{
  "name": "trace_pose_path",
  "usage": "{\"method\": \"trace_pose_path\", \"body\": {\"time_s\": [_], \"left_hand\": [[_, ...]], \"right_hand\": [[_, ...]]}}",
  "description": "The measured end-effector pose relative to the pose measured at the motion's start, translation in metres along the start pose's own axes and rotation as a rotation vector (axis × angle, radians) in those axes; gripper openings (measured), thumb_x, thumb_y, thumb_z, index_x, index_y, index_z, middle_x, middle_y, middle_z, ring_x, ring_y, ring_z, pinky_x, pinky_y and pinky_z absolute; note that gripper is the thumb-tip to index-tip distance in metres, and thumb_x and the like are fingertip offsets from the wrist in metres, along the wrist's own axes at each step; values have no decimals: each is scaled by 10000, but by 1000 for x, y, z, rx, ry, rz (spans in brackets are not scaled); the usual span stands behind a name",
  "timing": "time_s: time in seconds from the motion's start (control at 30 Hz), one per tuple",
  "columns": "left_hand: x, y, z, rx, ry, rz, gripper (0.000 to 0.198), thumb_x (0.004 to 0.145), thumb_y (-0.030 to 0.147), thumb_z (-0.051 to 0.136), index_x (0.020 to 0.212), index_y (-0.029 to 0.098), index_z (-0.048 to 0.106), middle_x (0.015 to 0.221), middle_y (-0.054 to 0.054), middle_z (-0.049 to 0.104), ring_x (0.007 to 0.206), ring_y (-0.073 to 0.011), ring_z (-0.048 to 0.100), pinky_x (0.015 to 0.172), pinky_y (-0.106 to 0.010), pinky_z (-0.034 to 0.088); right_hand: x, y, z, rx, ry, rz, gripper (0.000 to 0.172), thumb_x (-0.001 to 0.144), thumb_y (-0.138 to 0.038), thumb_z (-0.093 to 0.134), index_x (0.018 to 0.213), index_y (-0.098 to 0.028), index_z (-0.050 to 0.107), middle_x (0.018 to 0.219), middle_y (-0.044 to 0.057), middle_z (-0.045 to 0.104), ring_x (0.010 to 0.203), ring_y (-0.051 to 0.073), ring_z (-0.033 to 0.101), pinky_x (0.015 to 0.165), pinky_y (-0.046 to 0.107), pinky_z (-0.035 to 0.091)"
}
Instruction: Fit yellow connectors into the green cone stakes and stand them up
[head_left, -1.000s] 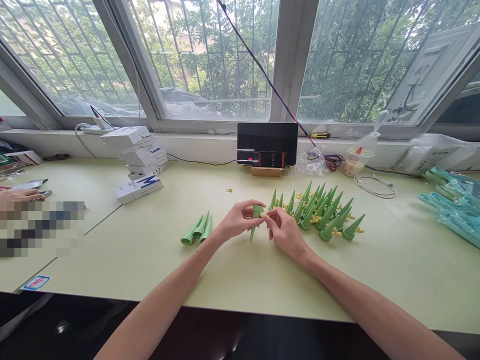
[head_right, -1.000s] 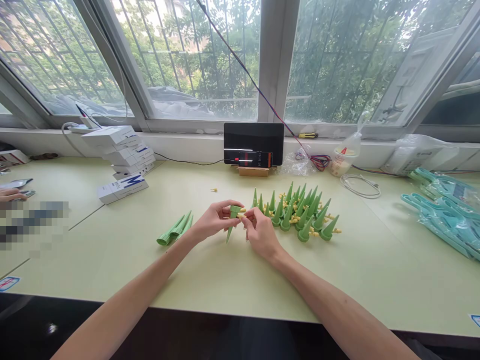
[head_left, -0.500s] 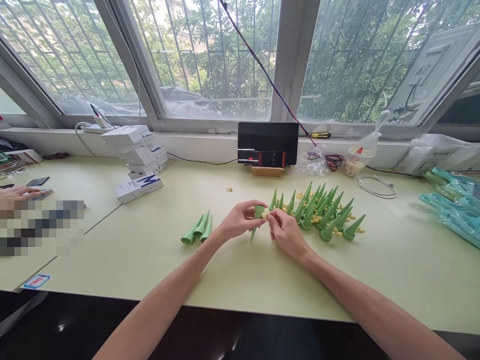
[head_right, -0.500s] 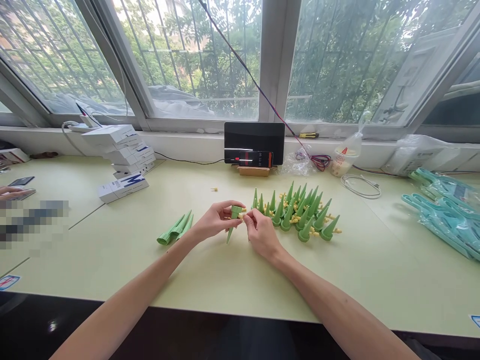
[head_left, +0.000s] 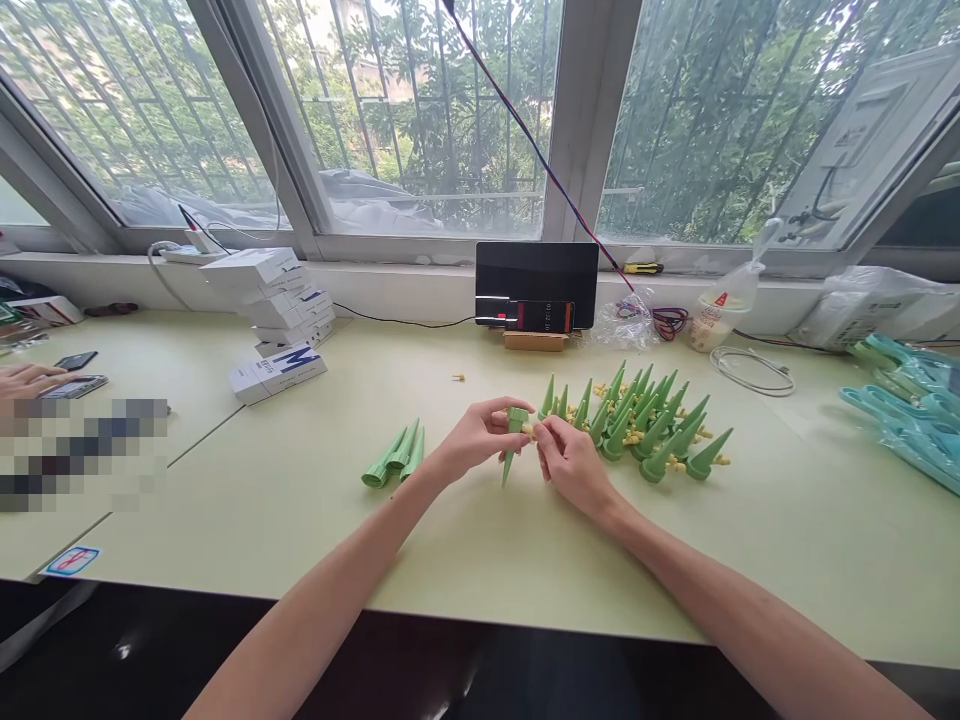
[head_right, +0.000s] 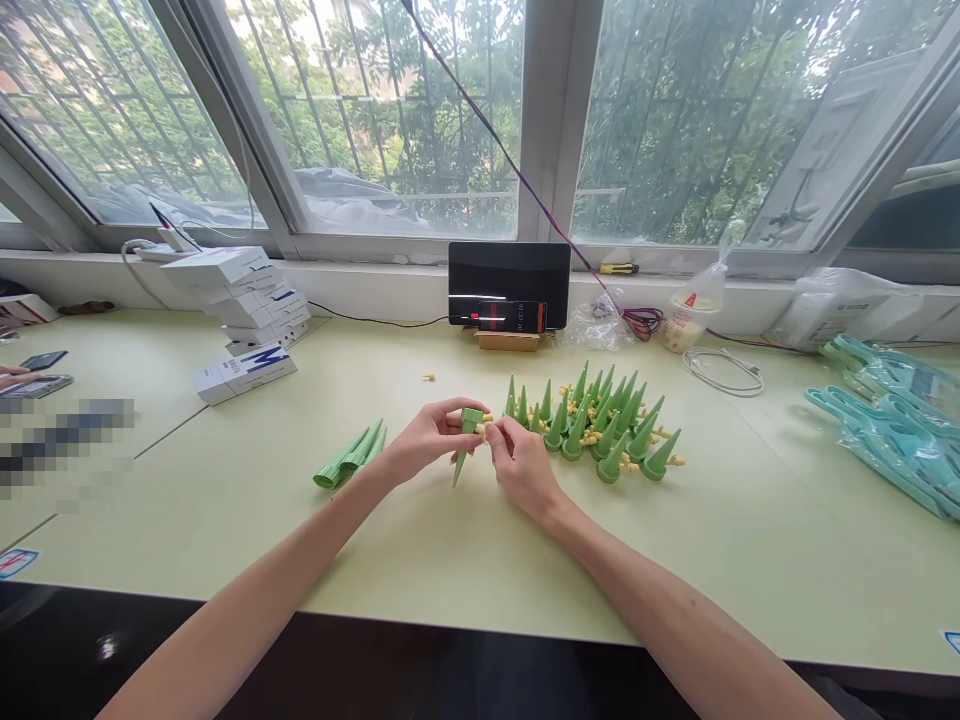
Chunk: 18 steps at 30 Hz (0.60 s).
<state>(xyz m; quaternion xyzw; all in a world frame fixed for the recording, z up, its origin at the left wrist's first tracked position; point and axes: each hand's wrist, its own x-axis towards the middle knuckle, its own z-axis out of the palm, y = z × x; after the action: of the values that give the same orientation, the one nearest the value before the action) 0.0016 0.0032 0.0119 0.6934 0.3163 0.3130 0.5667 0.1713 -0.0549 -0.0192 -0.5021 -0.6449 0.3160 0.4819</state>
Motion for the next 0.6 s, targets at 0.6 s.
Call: {"method": "trace_pose_path", "body": {"time_s": [0.6], "left_hand": [[-1, -1, 2, 37, -13, 27, 416, 756, 320, 734, 1128, 165, 630, 565, 61, 415, 553, -108, 514, 519, -227, 452]], "right_hand": [[2, 9, 2, -128, -14, -67, 391, 1003, -439, 340, 693, -213, 416, 565, -34, 436, 500, 124, 368, 519, 261, 297]]}}
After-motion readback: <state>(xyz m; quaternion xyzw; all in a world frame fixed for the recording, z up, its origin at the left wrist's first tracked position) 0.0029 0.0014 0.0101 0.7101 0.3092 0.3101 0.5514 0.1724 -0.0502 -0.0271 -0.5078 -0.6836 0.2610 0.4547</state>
